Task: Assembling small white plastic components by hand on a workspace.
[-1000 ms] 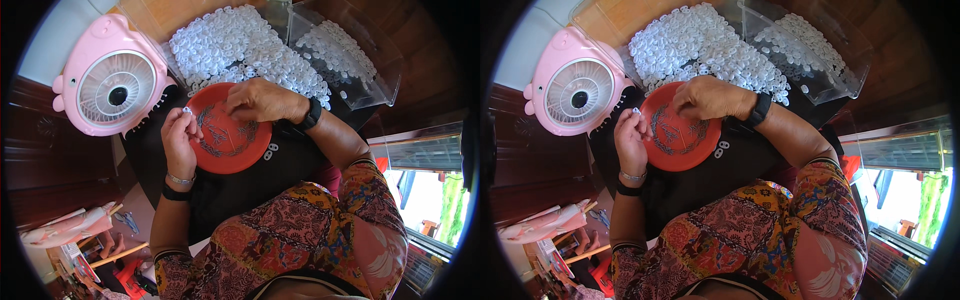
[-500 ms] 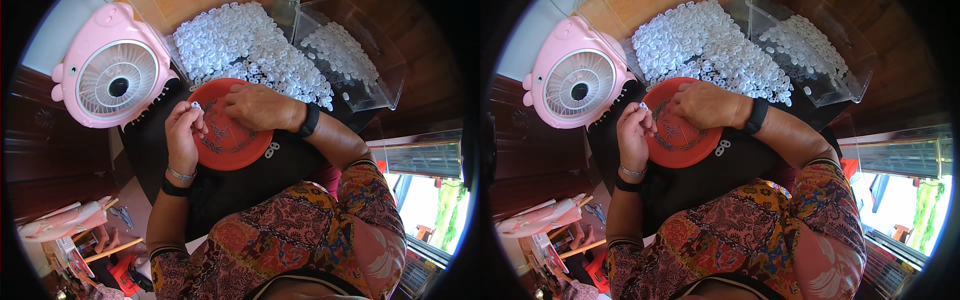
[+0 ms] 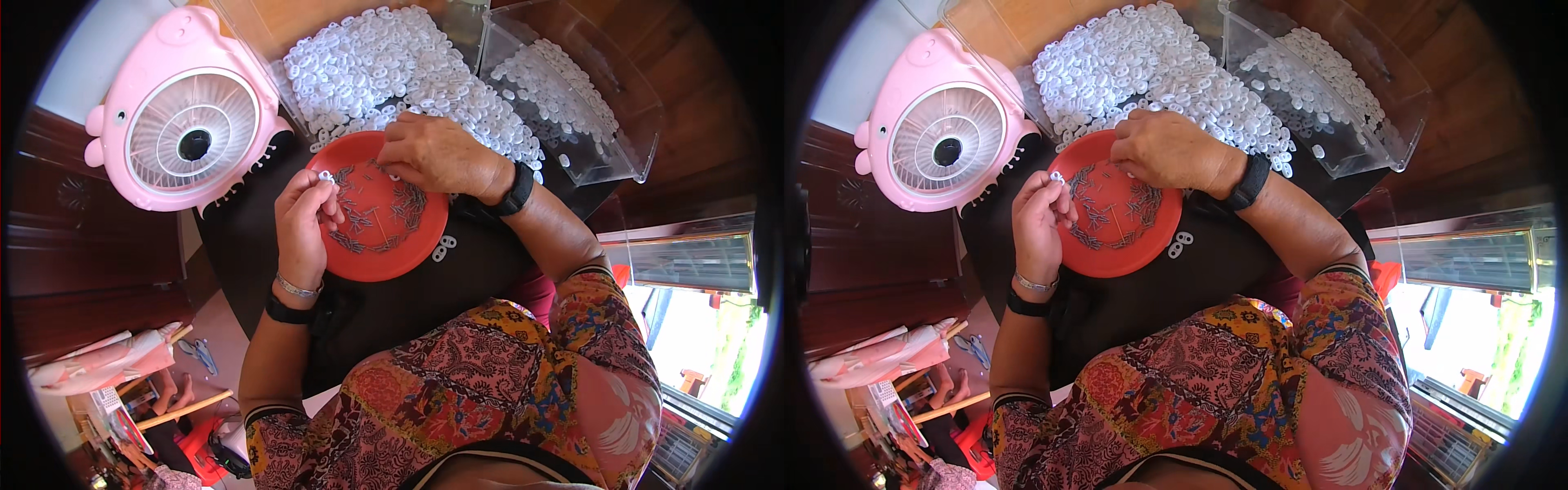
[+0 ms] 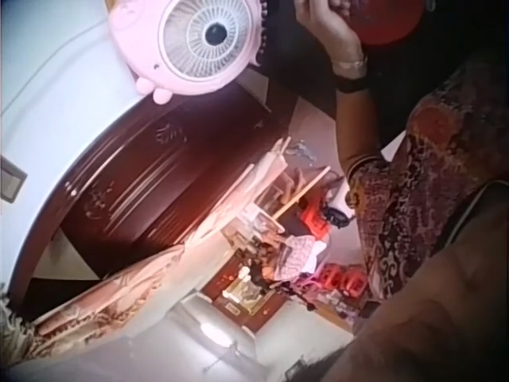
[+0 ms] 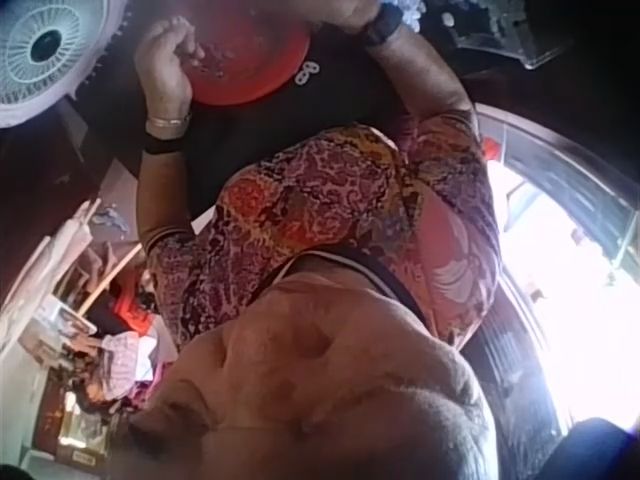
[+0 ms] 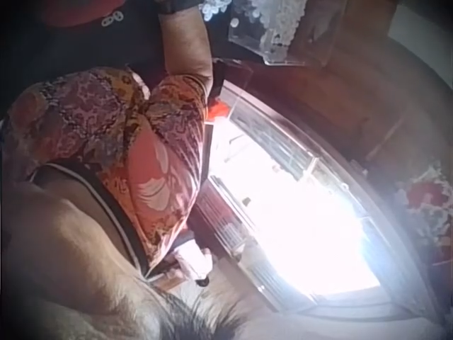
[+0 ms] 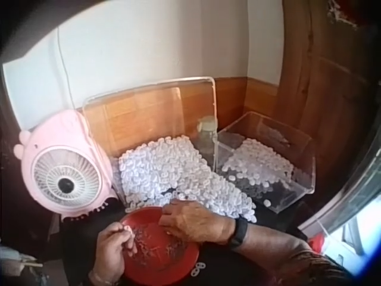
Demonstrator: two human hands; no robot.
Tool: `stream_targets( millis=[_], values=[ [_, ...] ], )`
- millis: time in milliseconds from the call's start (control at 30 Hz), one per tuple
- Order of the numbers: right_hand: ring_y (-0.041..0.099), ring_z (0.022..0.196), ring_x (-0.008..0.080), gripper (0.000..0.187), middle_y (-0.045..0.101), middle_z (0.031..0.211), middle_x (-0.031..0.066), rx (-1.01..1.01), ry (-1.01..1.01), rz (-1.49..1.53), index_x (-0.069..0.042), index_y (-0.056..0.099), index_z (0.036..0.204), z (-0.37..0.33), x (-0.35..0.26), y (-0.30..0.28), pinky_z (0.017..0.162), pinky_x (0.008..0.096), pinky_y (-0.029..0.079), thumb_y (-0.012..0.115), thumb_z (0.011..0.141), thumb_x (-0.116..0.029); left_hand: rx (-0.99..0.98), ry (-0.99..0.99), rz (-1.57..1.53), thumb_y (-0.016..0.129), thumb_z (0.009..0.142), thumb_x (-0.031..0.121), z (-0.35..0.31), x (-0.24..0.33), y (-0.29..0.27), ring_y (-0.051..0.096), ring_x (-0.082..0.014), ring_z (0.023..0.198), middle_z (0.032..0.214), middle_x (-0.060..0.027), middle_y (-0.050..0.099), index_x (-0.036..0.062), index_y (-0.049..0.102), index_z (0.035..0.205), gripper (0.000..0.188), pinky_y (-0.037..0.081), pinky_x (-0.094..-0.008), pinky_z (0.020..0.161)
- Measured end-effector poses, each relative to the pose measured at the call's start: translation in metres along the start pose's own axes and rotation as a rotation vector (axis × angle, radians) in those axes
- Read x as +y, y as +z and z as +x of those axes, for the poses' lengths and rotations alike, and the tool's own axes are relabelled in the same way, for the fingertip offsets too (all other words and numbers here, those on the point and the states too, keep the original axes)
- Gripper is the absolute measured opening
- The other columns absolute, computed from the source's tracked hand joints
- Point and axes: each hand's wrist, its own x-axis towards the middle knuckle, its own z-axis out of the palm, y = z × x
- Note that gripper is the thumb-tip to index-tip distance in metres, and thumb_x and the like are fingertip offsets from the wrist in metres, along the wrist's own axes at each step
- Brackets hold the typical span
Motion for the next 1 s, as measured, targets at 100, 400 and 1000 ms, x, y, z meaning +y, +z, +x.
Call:
stream_targets(
  millis=[100, 400, 1000],
  values=[
    [0.056, 0.088, 0.0247, 0.013, 0.058, 0.087, 0.0051, -0.024, -0.017, -0.003, -0.008, 0.065, 0.087, 0.0, -0.001, 0.002, 0.076, 0.0358, 0.049, 0.066, 0.075, -0.014, 0.001, 0.003, -0.002, 0.049, 0.089, 0.014, 0.0, 0.0, 0.0, 0.05, -0.0126, 0.056, 0.065, -0.001, 0.047, 0.0076, 0.049, 0.076, 0.015, 0.036, -0.0233, 0.051],
    [0.055, 0.089, 0.0228, 0.009, 0.057, 0.086, 0.0053, -0.049, -0.128, -0.095, -0.009, 0.063, 0.083, 0.006, -0.008, 0.019, 0.078, 0.0335, 0.048, 0.059, 0.078, -0.015, 0.004, -0.011, -0.007, 0.049, 0.089, 0.014, 0.001, -0.002, -0.001, 0.051, -0.0126, 0.056, 0.064, -0.0008, 0.047, 0.0076, 0.048, 0.075, 0.015, 0.036, -0.0236, 0.051],
    [0.057, 0.088, 0.0255, 0.008, 0.059, 0.083, 0.0084, -0.013, -0.088, -0.117, -0.006, 0.058, 0.081, 0.007, -0.007, 0.022, 0.077, 0.0342, 0.048, 0.056, 0.078, -0.014, -0.023, -0.01, 0.008, 0.049, 0.089, 0.013, 0.0, -0.003, 0.002, 0.051, -0.012, 0.056, 0.064, -0.0003, 0.048, 0.0069, 0.051, 0.077, 0.013, 0.035, -0.0232, 0.051]
  ],
)
